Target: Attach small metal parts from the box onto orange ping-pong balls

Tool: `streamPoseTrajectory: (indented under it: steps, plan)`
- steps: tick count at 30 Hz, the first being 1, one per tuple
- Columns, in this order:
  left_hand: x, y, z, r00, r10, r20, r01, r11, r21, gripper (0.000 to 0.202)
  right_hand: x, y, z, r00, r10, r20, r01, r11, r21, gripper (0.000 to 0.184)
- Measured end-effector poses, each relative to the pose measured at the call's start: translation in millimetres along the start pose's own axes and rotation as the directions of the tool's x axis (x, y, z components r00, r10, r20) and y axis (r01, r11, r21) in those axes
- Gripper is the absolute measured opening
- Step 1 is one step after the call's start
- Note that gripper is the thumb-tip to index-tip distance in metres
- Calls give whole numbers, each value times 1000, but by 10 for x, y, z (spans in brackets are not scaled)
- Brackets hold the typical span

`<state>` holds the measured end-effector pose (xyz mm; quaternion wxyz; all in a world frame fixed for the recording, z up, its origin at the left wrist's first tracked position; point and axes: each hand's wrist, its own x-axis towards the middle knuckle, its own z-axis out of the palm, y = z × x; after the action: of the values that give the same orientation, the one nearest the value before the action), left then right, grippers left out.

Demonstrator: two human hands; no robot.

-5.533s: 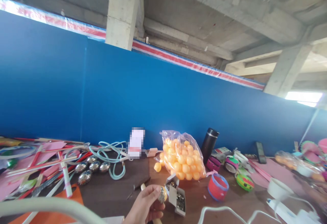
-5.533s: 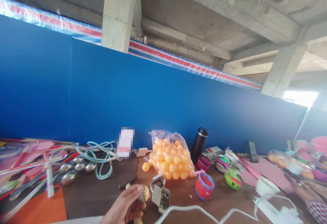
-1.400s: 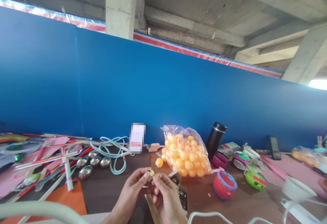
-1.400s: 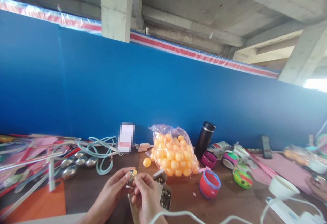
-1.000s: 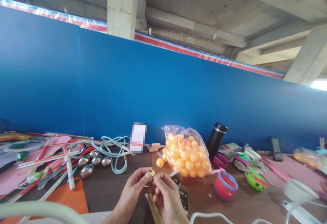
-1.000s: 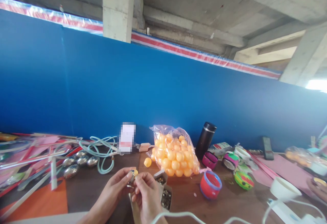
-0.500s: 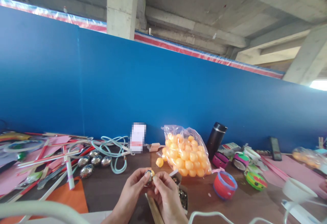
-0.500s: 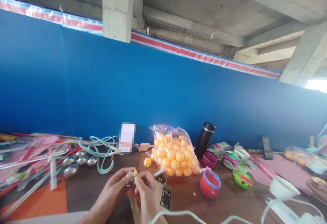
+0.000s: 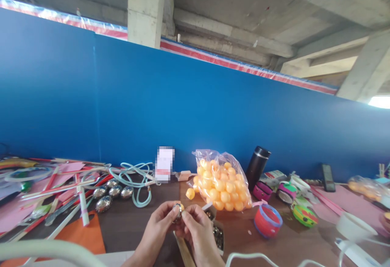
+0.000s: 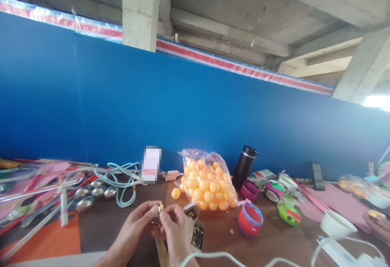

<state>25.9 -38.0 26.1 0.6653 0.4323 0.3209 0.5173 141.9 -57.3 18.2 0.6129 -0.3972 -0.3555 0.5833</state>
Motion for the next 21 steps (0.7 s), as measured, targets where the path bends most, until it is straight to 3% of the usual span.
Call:
streamPoseTrajectory:
  steps: [21]
  plan:
    - [-30,24,10,1000,0,-8,0,998,59,27,-28,-34,65,998,1,-62,-9,993,-120,28]
